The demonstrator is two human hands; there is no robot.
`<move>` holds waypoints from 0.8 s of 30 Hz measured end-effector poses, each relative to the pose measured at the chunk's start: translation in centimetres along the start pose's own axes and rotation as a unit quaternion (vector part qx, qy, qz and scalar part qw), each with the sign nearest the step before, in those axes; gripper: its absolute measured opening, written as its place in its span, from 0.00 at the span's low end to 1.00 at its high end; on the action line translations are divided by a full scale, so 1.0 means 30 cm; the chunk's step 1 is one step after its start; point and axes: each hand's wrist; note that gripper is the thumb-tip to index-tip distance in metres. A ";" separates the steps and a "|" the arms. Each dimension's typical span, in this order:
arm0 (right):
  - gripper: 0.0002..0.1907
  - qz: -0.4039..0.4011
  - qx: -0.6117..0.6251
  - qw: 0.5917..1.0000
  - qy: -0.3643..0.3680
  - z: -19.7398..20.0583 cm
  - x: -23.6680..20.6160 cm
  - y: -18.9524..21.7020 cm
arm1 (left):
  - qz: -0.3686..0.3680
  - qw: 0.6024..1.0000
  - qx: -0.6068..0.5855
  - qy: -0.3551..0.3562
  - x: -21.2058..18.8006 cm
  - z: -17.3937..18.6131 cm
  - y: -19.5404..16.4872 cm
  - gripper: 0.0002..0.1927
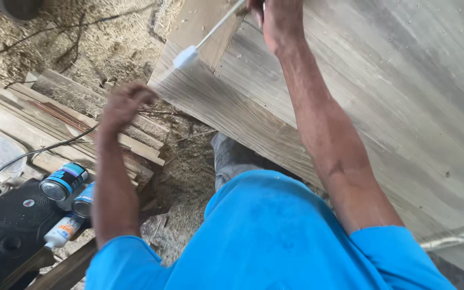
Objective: The person measures and marks a wooden plank using a square and pencil, then uses a handheld router to cut a groove along the marked line. They later use a hammer to tap a wooden strip into place along the groove.
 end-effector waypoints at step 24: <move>0.18 -0.084 0.447 0.796 -0.400 0.832 -2.648 -0.429 | -0.525 0.787 0.301 0.123 -0.685 -2.136 -0.192 0.23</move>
Point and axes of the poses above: each hand's wrist, its own x-axis towards the middle knuckle, its own z-axis out of the back of the hand, y = z × x, and after that the axes turned 3 degrees about x, right-handed
